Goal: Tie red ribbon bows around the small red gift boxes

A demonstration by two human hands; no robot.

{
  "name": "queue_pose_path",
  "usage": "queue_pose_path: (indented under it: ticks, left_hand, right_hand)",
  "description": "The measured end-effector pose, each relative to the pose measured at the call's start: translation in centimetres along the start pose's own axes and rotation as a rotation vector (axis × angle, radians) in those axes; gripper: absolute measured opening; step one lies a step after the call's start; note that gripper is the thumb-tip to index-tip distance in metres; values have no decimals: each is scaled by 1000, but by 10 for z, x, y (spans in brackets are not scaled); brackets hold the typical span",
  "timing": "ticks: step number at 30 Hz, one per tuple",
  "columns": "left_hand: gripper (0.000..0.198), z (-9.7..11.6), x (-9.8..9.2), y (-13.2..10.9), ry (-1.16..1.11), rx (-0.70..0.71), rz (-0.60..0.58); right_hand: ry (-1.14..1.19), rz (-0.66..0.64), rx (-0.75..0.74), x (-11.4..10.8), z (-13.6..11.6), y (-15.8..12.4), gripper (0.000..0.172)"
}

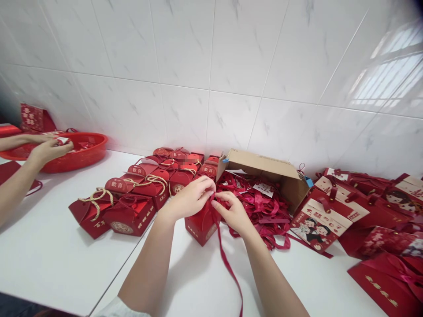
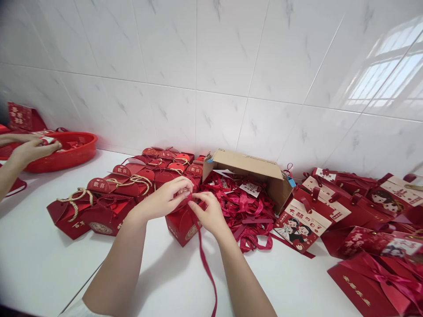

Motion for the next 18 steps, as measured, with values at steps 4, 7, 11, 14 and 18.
queue_pose_path:
  ticks: [4, 7, 11, 14, 18]
  left_hand:
    - [20, 6, -13, -11, -13, -42, 80]
    - [23, -19, -9, -18, 49, -222, -46]
    - [37, -66, 3, -24, 138, -554, -333]
    - [41, -82, 4, -21, 177, -618, -370]
    - [34, -83, 7, -16, 178, -538, -369]
  right_hand:
    - [227, -54, 6, -9, -18, -4, 15]
    - [316, 24, 64, -32, -30, -12, 16]
    - [425, 308, 9, -85, -46, -33, 8]
    - [505, 621, -218, -132, -62, -61, 8]
    - [574, 788, -359, -172, -72, -96, 19]
Point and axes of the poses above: each hand's wrist, its own y-axis towards the middle knuckle, its own x-axis out of the palm, z = x × y, the point moved 6 cm from there along y, towards the middle knuckle, and after that the axes turned 6 degrees about -y, right-handed, at the moved point
